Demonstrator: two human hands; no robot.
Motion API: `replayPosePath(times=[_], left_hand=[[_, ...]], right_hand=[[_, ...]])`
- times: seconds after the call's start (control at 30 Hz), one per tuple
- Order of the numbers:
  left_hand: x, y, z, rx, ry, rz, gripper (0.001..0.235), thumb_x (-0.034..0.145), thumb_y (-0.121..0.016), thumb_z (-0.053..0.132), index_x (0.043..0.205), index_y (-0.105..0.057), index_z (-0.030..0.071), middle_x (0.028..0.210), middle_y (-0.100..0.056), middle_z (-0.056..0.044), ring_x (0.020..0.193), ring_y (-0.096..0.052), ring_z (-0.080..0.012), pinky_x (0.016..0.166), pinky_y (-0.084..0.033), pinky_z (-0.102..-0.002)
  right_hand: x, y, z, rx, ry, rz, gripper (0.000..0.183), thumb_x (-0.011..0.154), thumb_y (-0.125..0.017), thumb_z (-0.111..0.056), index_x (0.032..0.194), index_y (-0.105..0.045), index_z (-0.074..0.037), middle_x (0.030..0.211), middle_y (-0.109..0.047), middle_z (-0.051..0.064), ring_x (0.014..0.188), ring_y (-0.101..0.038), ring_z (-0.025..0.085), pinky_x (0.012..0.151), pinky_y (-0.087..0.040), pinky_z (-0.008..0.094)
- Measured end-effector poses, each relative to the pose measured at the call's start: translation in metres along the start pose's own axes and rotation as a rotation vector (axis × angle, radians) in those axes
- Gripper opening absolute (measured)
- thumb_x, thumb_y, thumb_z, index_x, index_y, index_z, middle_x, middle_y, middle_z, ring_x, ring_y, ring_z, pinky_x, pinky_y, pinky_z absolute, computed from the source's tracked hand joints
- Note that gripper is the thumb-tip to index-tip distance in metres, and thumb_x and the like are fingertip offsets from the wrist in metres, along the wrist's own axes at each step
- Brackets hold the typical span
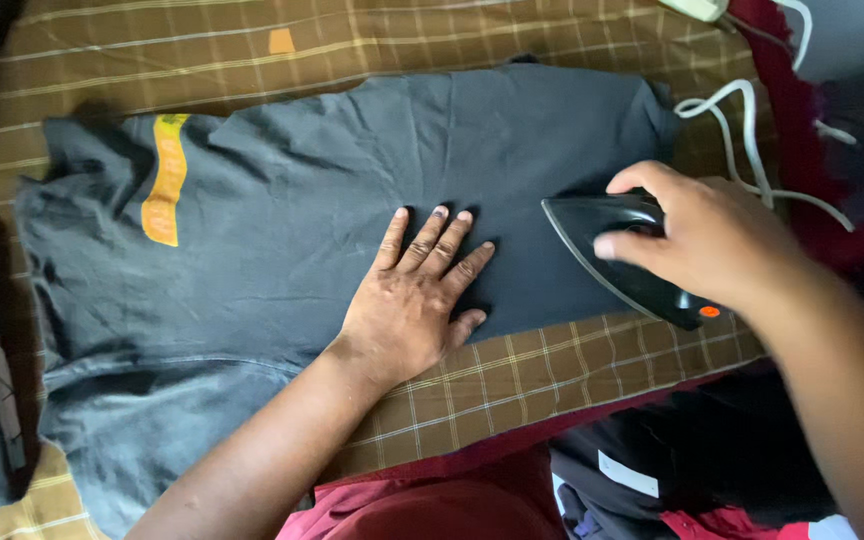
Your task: The person irons a dark gray t-shirt on a checkered ironing board, smoothing the fabric with one hand while moving the iron with the other. The person repeatedly folds and irons different sections of the shirt, including the sleeves and body, then folds the shirt into a compact stack.
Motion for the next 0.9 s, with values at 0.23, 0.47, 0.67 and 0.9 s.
replayPosePath(times=[0.23, 0.47, 0.67, 0.9], left_hand=[[-0.001, -0.004, 0.001, 0.072, -0.014, -0.007, 0.077, 0.092, -0.053, 0.061, 0.158, -0.044, 0.023, 0.166, -0.038, -0.014, 0.155, -0.031, -0.0326, 0.128, -0.010, -0.057], [-0.001, -0.007, -0.001, 0.064, 0.002, -0.052, 0.078, 0.094, -0.048, 0.062, 0.161, -0.036, 0.023, 0.169, -0.030, -0.011, 0.156, -0.024, -0.0309, 0.129, -0.005, -0.055], [-0.004, -0.008, 0.004, 0.084, -0.011, -0.049, 0.080, 0.093, -0.048, 0.063, 0.160, -0.038, 0.021, 0.168, -0.032, -0.015, 0.156, -0.024, -0.0342, 0.128, -0.006, -0.057], [0.052, -0.013, 0.060, -0.163, -0.278, -0.034, 0.081, 0.090, -0.058, 0.064, 0.152, -0.048, 0.013, 0.161, -0.042, -0.020, 0.152, -0.036, -0.0357, 0.127, -0.011, -0.061]], right_hand=[[0.057, -0.013, 0.012, 0.007, 0.058, 0.281, 0.056, 0.095, -0.070, -0.054, 0.139, -0.067, -0.020, 0.117, -0.075, 0.019, 0.100, -0.071, 0.045, 0.075, -0.055, 0.054], [0.059, -0.011, 0.037, 0.020, 0.019, 0.313, 0.060, 0.090, -0.073, -0.057, 0.137, -0.069, -0.019, 0.123, -0.073, 0.017, 0.113, -0.066, 0.043, 0.086, -0.051, 0.054], [0.037, -0.020, 0.081, 0.118, -0.215, 0.262, 0.050, 0.094, -0.075, -0.051, 0.129, -0.074, -0.016, 0.109, -0.077, 0.019, 0.100, -0.071, 0.045, 0.079, -0.055, 0.053], [0.065, -0.014, 0.071, 0.032, 0.025, 0.367, 0.055, 0.089, -0.078, -0.058, 0.133, -0.075, -0.024, 0.080, -0.078, 0.014, 0.082, -0.074, 0.035, 0.070, -0.053, 0.046]])
Point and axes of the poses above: each hand's wrist, its own x-axis towards the middle knuckle, its own y-axis out of the back of the hand, z = x × y, the point moved 4 cm from there along x, towards the middle knuckle
